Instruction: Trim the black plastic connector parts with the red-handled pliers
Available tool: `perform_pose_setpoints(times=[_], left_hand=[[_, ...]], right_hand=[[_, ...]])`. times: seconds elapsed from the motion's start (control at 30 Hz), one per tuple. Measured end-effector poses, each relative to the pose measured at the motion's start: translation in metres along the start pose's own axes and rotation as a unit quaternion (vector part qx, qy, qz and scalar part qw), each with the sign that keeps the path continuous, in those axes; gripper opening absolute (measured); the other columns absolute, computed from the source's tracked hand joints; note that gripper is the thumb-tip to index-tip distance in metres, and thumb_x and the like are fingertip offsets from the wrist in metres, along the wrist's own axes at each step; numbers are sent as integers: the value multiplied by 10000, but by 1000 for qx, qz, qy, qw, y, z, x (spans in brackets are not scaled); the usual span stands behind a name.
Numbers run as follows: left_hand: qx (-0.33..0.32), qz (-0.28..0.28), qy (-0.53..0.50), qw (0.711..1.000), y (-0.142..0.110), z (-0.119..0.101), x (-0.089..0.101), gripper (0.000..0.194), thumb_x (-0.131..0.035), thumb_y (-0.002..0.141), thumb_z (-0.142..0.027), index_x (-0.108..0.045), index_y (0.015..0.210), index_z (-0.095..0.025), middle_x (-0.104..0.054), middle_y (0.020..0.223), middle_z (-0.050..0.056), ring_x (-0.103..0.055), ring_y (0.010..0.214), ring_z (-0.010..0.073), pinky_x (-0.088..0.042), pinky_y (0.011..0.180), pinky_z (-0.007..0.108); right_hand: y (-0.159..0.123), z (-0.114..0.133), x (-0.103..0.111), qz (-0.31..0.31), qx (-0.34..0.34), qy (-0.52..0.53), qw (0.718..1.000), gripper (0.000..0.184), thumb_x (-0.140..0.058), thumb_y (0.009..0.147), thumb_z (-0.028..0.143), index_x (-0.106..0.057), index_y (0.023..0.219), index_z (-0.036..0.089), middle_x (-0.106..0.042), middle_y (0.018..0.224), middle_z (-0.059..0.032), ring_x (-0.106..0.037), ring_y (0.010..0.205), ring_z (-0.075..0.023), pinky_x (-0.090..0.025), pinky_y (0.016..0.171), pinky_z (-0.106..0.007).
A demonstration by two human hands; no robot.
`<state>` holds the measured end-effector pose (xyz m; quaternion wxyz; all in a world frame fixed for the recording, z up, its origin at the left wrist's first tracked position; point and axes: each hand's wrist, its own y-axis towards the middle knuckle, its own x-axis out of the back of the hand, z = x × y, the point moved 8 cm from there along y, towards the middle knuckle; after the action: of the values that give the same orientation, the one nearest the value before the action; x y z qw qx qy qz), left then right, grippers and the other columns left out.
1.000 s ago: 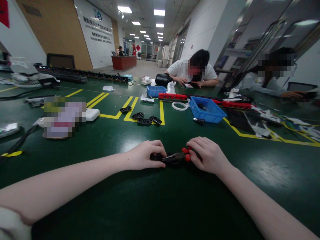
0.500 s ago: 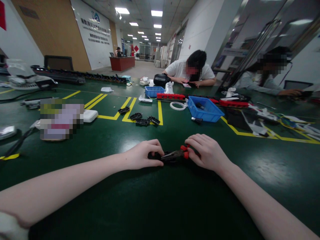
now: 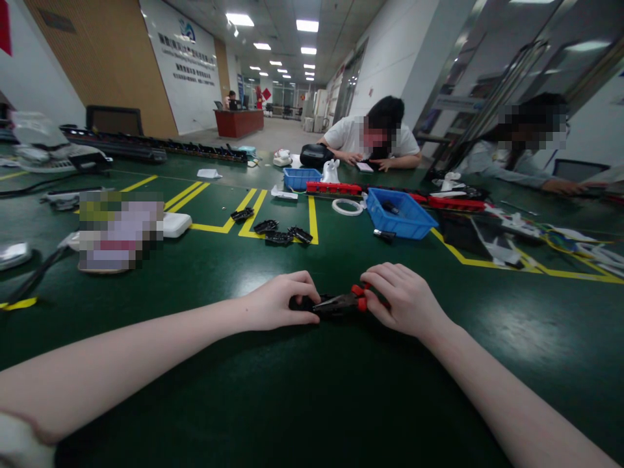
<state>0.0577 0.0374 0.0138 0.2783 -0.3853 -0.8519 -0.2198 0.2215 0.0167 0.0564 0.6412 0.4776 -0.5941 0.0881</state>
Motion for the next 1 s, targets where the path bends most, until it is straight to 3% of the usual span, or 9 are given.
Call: perform_pose_setpoints(times=[0.5,1.0], left_hand=[[-5,-4,19,1000,0,-2,0,209,-702,875,-337,-676,1003,-174,-577,1062,56,-591,907,189,-496,758,310],[6,-6,21,1000,0,-2,0,210,-703,871,-333,-662,1017,-188,-571,1063,44,-593,937,197,-498,787,319]], right_hand=[[-4,-11,-1,7,12,-13,1000,165,-503,868,201,-642,942,151,-687,894,-108,-615,792,-224,-473,691,-358],[-6,-11,7,-29,-3,-9,1000,162,-507,896,207,-625,991,149,-695,932,-116,-640,836,-228,-498,713,-363]])
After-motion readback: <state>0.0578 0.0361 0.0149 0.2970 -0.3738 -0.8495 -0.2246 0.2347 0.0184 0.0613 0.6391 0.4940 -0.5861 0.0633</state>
